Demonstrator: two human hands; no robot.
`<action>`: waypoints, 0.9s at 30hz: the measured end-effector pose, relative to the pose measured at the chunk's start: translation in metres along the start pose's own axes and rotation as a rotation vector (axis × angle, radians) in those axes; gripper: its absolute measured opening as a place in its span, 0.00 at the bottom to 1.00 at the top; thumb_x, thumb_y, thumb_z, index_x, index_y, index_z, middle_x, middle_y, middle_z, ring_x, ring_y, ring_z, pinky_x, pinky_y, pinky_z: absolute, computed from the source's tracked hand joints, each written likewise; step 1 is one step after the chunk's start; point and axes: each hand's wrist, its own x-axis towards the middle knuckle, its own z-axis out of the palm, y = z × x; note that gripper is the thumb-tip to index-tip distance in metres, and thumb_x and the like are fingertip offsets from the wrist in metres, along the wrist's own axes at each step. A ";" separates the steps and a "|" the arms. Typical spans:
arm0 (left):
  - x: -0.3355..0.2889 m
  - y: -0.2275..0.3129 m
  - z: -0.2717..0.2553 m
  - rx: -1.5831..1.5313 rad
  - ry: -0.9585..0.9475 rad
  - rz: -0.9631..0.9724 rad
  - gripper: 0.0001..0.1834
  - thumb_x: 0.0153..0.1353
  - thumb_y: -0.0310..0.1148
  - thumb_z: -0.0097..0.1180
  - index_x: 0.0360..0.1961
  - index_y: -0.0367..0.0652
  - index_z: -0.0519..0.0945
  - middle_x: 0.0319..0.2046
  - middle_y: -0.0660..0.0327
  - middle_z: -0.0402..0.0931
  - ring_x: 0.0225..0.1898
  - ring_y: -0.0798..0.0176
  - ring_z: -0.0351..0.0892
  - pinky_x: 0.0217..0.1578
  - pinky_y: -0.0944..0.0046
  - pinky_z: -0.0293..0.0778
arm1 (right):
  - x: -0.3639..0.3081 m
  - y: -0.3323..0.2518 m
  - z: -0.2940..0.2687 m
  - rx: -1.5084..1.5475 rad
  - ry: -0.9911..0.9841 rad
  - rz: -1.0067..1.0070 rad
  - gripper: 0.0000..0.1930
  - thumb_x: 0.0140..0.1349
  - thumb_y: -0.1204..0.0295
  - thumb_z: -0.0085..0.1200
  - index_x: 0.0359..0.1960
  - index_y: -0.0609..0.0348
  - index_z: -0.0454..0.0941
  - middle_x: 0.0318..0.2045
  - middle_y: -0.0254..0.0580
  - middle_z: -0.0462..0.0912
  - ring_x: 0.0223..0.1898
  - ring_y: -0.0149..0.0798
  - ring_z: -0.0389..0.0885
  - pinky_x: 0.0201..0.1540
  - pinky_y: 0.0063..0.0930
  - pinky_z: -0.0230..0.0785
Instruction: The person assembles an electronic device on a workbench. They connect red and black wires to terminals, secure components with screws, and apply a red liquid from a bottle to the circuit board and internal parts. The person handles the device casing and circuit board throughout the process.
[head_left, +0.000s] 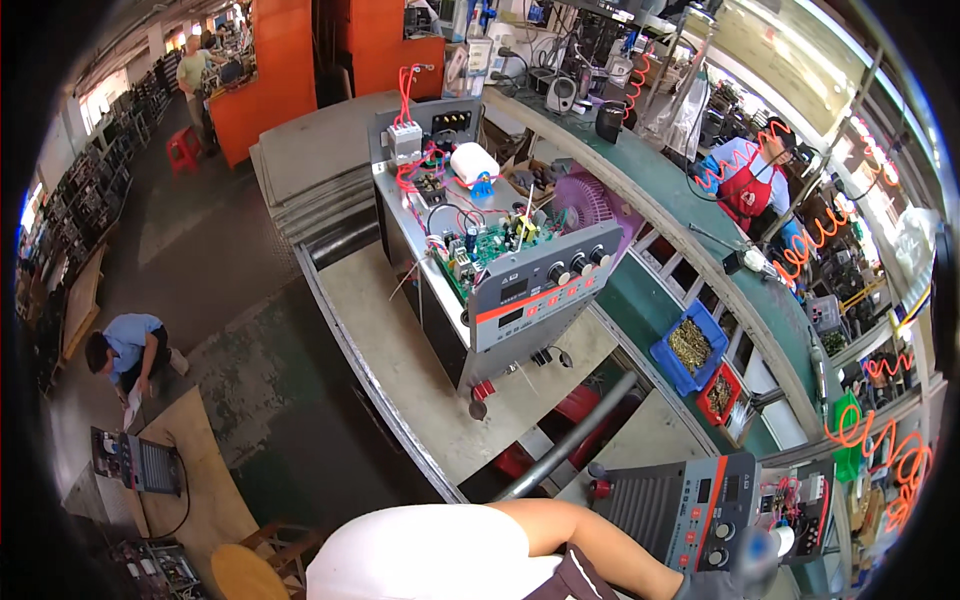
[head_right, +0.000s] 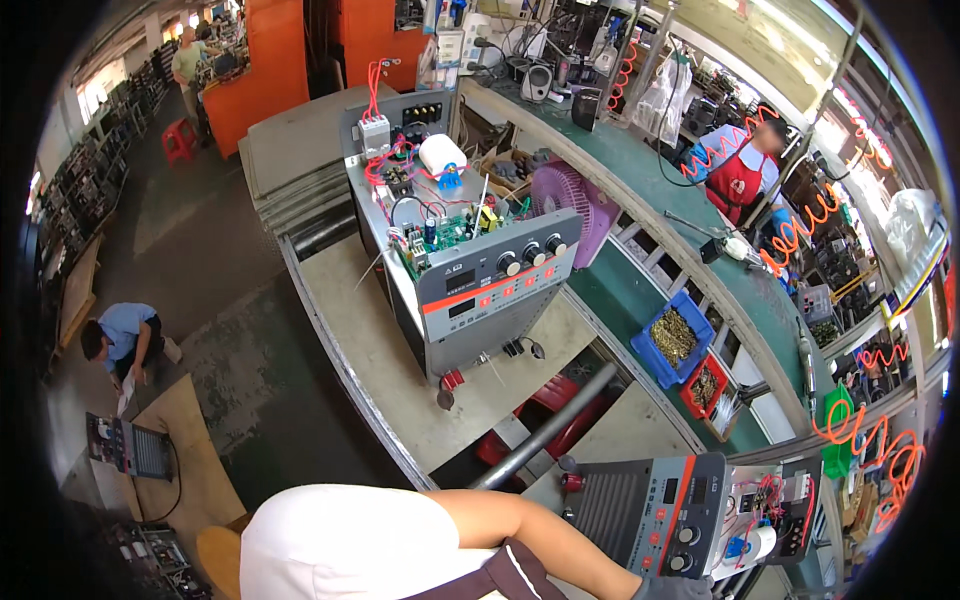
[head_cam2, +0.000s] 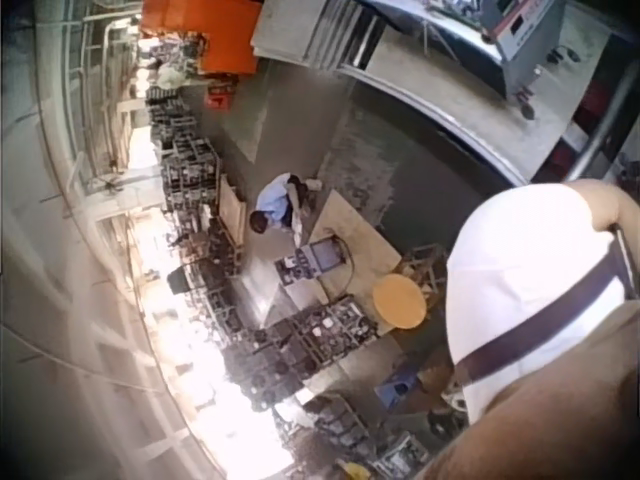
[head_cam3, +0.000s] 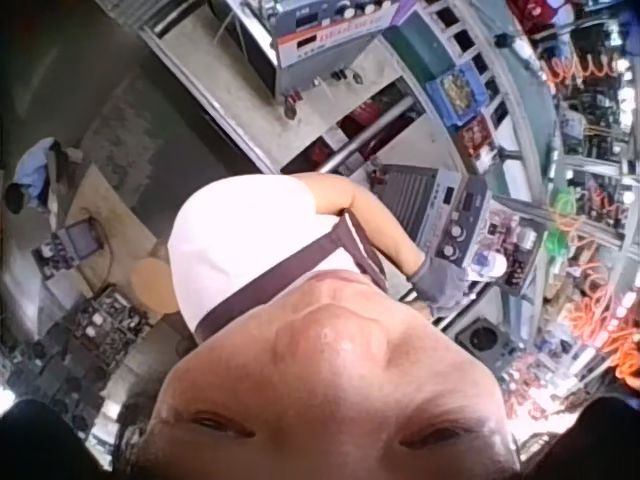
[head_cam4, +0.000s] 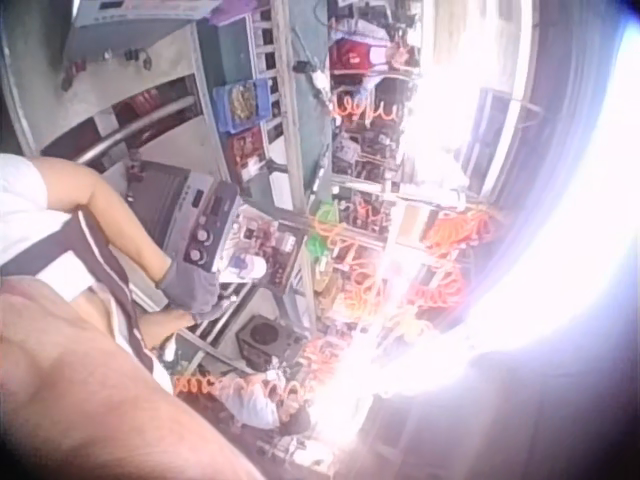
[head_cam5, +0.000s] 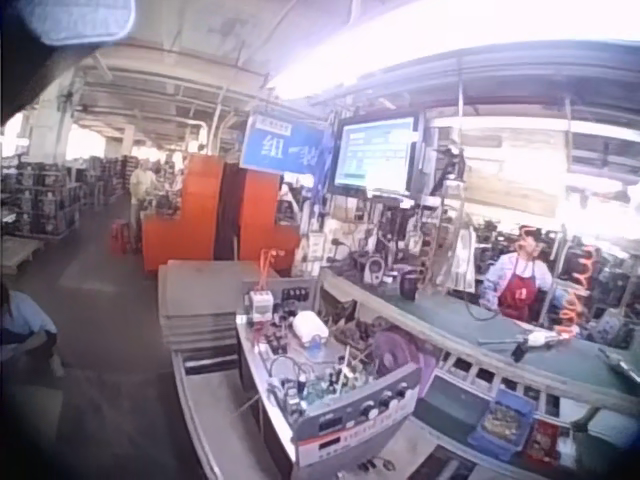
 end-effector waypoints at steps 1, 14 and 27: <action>0.002 0.000 -0.003 0.003 0.023 -0.004 0.07 0.45 0.35 0.52 0.16 0.46 0.73 0.16 0.62 0.70 0.20 0.58 0.71 0.23 0.55 0.65 | 0.002 0.000 0.004 -0.009 -0.010 0.009 0.19 0.59 0.71 0.52 0.52 0.63 0.71 0.34 0.34 0.77 0.24 0.24 0.70 0.25 0.20 0.66; 0.010 0.006 0.014 -0.042 -0.042 -0.087 0.05 0.47 0.33 0.53 0.19 0.46 0.75 0.19 0.61 0.73 0.21 0.59 0.73 0.24 0.56 0.67 | 0.004 0.007 -0.007 -0.023 0.070 0.050 0.16 0.60 0.70 0.51 0.49 0.61 0.73 0.31 0.33 0.77 0.23 0.24 0.70 0.25 0.20 0.65; 0.000 0.015 0.046 0.138 -0.427 -0.281 0.04 0.48 0.31 0.54 0.21 0.45 0.76 0.22 0.59 0.76 0.23 0.59 0.74 0.26 0.56 0.68 | 0.035 0.017 -0.014 0.091 0.206 0.110 0.13 0.62 0.69 0.51 0.46 0.60 0.74 0.28 0.33 0.77 0.21 0.24 0.70 0.24 0.19 0.65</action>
